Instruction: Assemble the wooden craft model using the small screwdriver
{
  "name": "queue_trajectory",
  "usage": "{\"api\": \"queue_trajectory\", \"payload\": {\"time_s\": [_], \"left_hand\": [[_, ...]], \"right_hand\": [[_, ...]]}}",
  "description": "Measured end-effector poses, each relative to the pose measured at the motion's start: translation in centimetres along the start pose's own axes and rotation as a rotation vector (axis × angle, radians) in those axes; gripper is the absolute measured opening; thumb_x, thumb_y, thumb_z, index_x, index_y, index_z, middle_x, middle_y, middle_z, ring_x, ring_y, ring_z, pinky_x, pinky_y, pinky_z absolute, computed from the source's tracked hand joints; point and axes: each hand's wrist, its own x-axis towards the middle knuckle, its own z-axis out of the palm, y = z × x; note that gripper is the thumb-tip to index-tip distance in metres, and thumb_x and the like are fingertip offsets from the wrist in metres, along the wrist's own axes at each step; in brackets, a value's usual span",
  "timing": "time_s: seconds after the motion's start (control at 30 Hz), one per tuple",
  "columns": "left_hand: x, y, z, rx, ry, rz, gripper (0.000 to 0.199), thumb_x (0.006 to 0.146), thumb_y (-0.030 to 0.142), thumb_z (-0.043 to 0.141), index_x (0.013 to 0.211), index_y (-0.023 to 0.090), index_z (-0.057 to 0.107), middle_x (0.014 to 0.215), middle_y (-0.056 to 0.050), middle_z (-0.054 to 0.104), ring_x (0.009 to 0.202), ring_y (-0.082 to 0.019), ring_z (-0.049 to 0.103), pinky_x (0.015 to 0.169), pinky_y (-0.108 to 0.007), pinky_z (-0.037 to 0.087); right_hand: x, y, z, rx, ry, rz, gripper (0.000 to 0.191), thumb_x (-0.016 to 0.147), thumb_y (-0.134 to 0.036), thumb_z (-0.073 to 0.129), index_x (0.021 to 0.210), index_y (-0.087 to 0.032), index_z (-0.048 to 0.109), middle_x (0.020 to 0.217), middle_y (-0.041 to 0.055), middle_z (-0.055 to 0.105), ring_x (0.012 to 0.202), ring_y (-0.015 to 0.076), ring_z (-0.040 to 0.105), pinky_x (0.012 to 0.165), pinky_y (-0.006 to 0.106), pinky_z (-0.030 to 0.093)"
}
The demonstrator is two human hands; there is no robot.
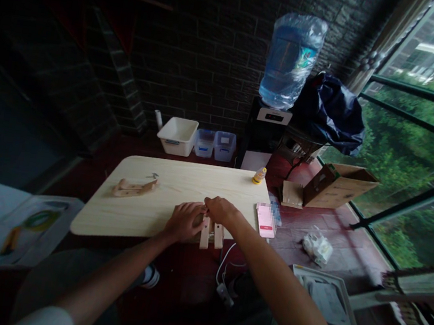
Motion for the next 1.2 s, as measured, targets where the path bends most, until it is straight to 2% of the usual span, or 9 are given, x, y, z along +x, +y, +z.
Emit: {"api": "queue_trajectory", "payload": {"time_s": [0.23, 0.47, 0.67, 0.9, 1.2], "left_hand": [[0.1, -0.2, 0.2, 0.009, -0.012, -0.016, 0.036, 0.087, 0.039, 0.065, 0.122, 0.030, 0.059, 0.136, -0.005, 0.060, 0.128, -0.029, 0.051, 0.109, -0.049, 0.037], [0.3, -0.3, 0.3, -0.002, -0.010, -0.020, 0.042, 0.087, 0.039, 0.064, 0.128, 0.032, 0.056, 0.137, -0.005, 0.059, 0.127, -0.028, 0.051, 0.108, -0.048, 0.037], [0.2, 0.1, 0.1, 0.001, -0.002, -0.010, 0.038, 0.087, 0.038, 0.064, 0.124, 0.031, 0.058, 0.136, -0.005, 0.060, 0.128, -0.028, 0.051, 0.109, -0.048, 0.037], [0.1, 0.1, -0.2, -0.006, -0.018, -0.009, 0.035, 0.087, 0.039, 0.064, 0.121, 0.031, 0.060, 0.136, -0.004, 0.059, 0.128, -0.028, 0.050, 0.110, -0.049, 0.036], [0.4, -0.5, 0.2, -0.022, -0.039, -0.029, 0.047, 0.086, 0.038, 0.066, 0.131, 0.033, 0.055, 0.137, -0.005, 0.059, 0.127, -0.028, 0.050, 0.109, -0.048, 0.035]], "right_hand": [[0.5, 0.3, 0.2, -0.021, 0.007, -0.067, 0.025, 0.100, -0.026, 0.056, 0.119, -0.011, 0.063, 0.111, 0.0170, 0.075, 0.105, 0.0248, 0.073, 0.085, 0.029, 0.054], [0.9, 0.4, 0.8, -0.004, 0.013, -0.018, 0.028, 0.100, -0.029, 0.056, 0.118, -0.008, 0.064, 0.110, 0.0188, 0.074, 0.104, 0.0265, 0.072, 0.086, 0.031, 0.054], [-0.1, -0.2, -0.2, 0.022, -0.003, 0.021, 0.031, 0.100, -0.030, 0.056, 0.121, -0.009, 0.061, 0.112, 0.0190, 0.074, 0.106, 0.0268, 0.072, 0.085, 0.031, 0.055], [-0.3, -0.1, 0.0, 0.003, 0.005, 0.015, 0.026, 0.100, -0.021, 0.051, 0.123, -0.014, 0.061, 0.112, 0.0166, 0.074, 0.105, 0.0257, 0.072, 0.086, 0.033, 0.054], [0.4, 0.5, 0.0, 0.052, -0.020, 0.008, 0.026, 0.100, -0.026, 0.054, 0.119, -0.010, 0.063, 0.111, 0.0187, 0.074, 0.106, 0.0270, 0.072, 0.083, 0.030, 0.053]]}}
